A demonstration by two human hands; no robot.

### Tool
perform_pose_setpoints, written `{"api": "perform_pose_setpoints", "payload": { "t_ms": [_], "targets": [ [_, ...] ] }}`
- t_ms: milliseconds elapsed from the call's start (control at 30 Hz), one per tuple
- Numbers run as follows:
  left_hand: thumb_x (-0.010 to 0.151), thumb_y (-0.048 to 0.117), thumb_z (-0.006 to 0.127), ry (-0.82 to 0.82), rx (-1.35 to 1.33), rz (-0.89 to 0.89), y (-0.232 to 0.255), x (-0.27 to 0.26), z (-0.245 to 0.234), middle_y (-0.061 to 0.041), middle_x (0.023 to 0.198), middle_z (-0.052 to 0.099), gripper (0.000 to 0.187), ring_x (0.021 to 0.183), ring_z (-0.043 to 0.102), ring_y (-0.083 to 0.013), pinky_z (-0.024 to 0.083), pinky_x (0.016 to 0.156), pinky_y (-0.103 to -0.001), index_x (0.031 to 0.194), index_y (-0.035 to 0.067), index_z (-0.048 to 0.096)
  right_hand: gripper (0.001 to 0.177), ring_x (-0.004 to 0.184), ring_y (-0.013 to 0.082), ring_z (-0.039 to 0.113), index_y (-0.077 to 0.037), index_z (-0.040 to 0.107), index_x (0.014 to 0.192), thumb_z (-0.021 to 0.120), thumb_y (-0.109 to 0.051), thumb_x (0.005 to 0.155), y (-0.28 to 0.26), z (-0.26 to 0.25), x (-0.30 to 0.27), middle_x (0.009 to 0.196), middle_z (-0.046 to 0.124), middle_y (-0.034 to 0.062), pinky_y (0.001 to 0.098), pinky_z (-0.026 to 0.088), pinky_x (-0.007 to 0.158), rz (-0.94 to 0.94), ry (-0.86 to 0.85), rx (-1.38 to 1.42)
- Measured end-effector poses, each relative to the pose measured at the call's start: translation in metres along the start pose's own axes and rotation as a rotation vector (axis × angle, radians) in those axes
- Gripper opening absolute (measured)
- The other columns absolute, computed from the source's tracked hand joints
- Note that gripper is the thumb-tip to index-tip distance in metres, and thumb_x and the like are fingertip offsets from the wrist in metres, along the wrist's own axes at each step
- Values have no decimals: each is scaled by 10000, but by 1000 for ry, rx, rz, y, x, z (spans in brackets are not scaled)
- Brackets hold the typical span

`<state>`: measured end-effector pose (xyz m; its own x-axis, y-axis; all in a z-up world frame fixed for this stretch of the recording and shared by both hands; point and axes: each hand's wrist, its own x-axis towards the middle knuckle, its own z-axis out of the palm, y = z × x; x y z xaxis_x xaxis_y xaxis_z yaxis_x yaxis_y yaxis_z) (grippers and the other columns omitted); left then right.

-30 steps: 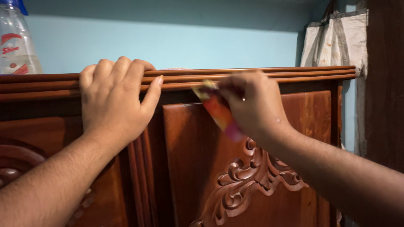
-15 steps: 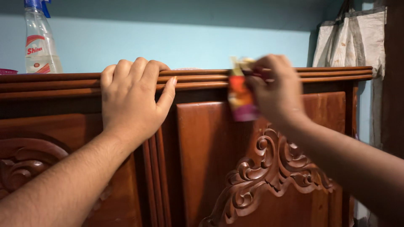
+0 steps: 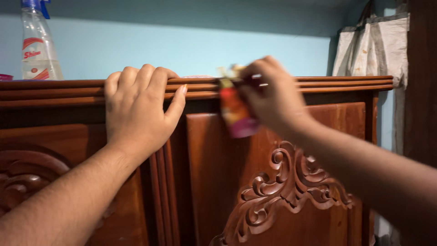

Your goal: The person wipes the top edge and carved door of a wooden cabinet using a multicolored cloth. The person moves along the top edge and then cleans the vertical carved panel on the cabinet door.

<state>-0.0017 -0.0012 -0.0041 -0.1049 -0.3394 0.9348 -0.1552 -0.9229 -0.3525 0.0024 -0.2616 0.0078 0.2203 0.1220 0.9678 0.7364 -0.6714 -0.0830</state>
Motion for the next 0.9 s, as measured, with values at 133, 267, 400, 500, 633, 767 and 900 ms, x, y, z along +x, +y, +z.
{"api": "perform_pose_setpoints", "payload": {
  "t_ms": [133, 267, 400, 500, 633, 767, 900],
  "targets": [
    [1073, 418, 573, -2, 4, 7, 0, 1, 2, -21, 998, 615, 311, 1030, 530, -230, 344, 1058, -465, 1155, 139, 685, 169, 1063, 256, 665, -47, 646, 1100, 695, -66, 939, 52, -37, -8, 1251, 561, 105, 344, 614, 888, 257, 75, -200],
    [1088, 435, 570, -6, 52, 11, -1, 2, 6, -25, 998, 615, 323, 1034, 532, -232, 343, 1053, -470, 1160, 141, 684, 178, 1091, 219, 668, -76, 694, 1067, 731, -60, 895, 81, -63, -3, 1248, 596, 86, 332, 580, 892, 541, 321, -173],
    [1108, 450, 576, 17, 59, 0, -1, -2, 6, -26, 1036, 622, 327, 1054, 535, -243, 343, 1059, -463, 1172, 149, 689, 171, 991, 146, 711, -74, 754, 1072, 742, -180, 939, 53, -44, 27, 1162, 690, 82, 286, 581, 879, 228, 141, -47],
    [1106, 456, 580, -11, 65, -15, -2, -3, 4, -18, 1022, 624, 332, 1039, 538, -236, 341, 1076, -461, 1168, 152, 698, 265, 745, 161, 694, -181, 749, 1171, 570, -256, 990, 12, -4, 34, 983, 771, 62, 346, 612, 678, 368, -288, -33],
    [1118, 460, 583, 7, 106, 11, -5, -3, 6, -10, 1030, 624, 340, 1066, 543, -222, 337, 1107, -459, 1186, 150, 701, 335, 729, 154, 673, -154, 716, 1236, 508, -329, 1040, 16, -12, 26, 1002, 731, 90, 344, 578, 651, 99, -267, -71],
    [1113, 438, 596, 24, 81, 20, -5, -5, 7, -14, 1010, 622, 324, 1058, 536, -229, 333, 1092, -464, 1153, 136, 706, 388, 695, 177, 653, -223, 619, 1336, 421, -416, 1063, 80, -61, 24, 977, 688, 113, 339, 591, 627, 577, -222, -123],
    [1104, 408, 619, 60, 63, -16, 1, -4, 12, -22, 1013, 621, 300, 1052, 524, -246, 331, 1088, -469, 1085, 120, 700, 597, 628, 197, 646, -80, 719, 1102, 323, -526, 1132, 119, -88, 33, 785, 694, 162, 327, 545, 644, 621, -219, -391]
  ]
}}
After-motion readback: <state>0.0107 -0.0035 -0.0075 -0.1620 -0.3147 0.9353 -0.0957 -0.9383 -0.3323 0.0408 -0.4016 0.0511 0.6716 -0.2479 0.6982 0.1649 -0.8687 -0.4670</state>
